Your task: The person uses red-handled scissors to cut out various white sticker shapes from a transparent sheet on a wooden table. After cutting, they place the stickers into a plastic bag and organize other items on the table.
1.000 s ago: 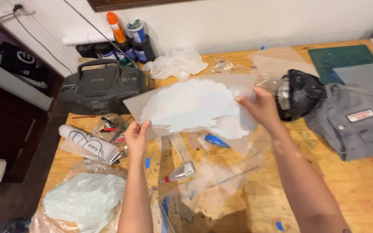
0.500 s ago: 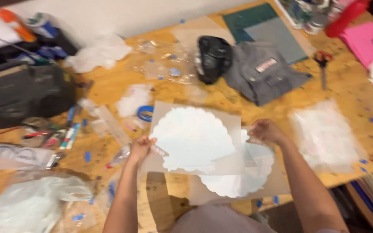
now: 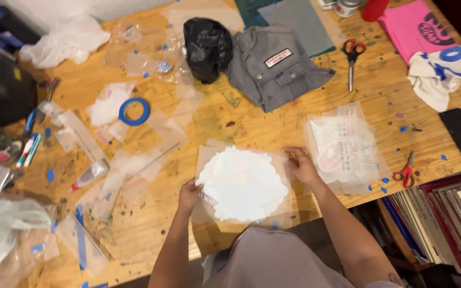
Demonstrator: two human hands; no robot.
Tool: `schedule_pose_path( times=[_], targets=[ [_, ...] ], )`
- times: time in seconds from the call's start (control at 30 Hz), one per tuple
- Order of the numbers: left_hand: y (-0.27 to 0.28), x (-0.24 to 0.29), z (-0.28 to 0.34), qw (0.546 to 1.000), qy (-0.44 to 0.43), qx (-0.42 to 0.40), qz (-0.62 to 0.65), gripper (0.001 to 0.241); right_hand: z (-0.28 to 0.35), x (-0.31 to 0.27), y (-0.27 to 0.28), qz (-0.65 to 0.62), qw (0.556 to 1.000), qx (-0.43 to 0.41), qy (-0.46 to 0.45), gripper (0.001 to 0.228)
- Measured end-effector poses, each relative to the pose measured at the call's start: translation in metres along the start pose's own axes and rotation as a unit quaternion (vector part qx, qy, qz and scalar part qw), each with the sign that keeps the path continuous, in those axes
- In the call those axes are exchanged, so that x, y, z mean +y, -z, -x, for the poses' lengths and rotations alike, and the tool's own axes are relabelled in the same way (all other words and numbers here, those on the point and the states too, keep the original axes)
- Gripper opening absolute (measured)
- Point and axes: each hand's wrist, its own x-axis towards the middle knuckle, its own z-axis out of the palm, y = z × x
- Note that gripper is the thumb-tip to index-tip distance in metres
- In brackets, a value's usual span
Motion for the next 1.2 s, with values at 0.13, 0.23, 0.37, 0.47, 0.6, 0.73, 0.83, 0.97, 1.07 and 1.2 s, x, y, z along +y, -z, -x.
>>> schedule_pose_path(
  times=[0.13,0.23,0.37,0.47,0.6,0.73,0.83,0.97,1.07,1.2],
  targets=[
    [-0.018,0.015,0.01,0.999,-0.001,0.023,0.026,0.033,0.046,-0.035,0.014,0.262,0.96,0.065,0.07,0.059],
    [-0.018,0.026,0.008,0.998,0.012,0.05,-0.047,0.032,0.075,-0.053,-0.002,0.328,0.933,0.011,0.149,0.04],
    [-0.011,0.038,0.007,0.973,0.013,0.067,-0.222,0.039,0.096,-0.042,-0.03,0.389,0.874,-0.145,0.253,0.058],
    [0.007,0.061,0.018,0.981,-0.006,0.091,-0.173,0.037,0.096,-0.038,-0.044,0.443,0.861,-0.209,0.133,0.058],
    [0.052,0.074,0.022,0.989,-0.025,0.104,-0.1,0.018,0.079,-0.065,-0.062,0.384,0.896,-0.164,0.148,0.036],
    [0.108,0.033,0.009,0.987,-0.04,0.149,-0.034,0.024,0.038,-0.122,-0.11,0.34,0.903,-0.182,0.19,0.029],
    [0.16,0.015,-0.004,0.983,-0.005,0.181,0.032,0.016,-0.003,-0.173,-0.178,0.297,0.9,-0.172,0.267,0.025],
    [0.242,-0.011,-0.044,0.978,-0.033,0.204,0.028,0.011,-0.071,-0.234,-0.3,0.257,0.89,-0.112,0.358,0.02],
    [0.308,-0.014,-0.077,0.976,-0.058,0.21,0.004,0.014,-0.13,-0.253,-0.394,0.282,0.892,-0.075,0.344,0.041],
    [0.376,-0.018,-0.146,0.971,-0.098,0.209,-0.063,0.012,-0.203,-0.267,-0.475,0.383,0.888,-0.105,0.232,0.072]
  ],
)
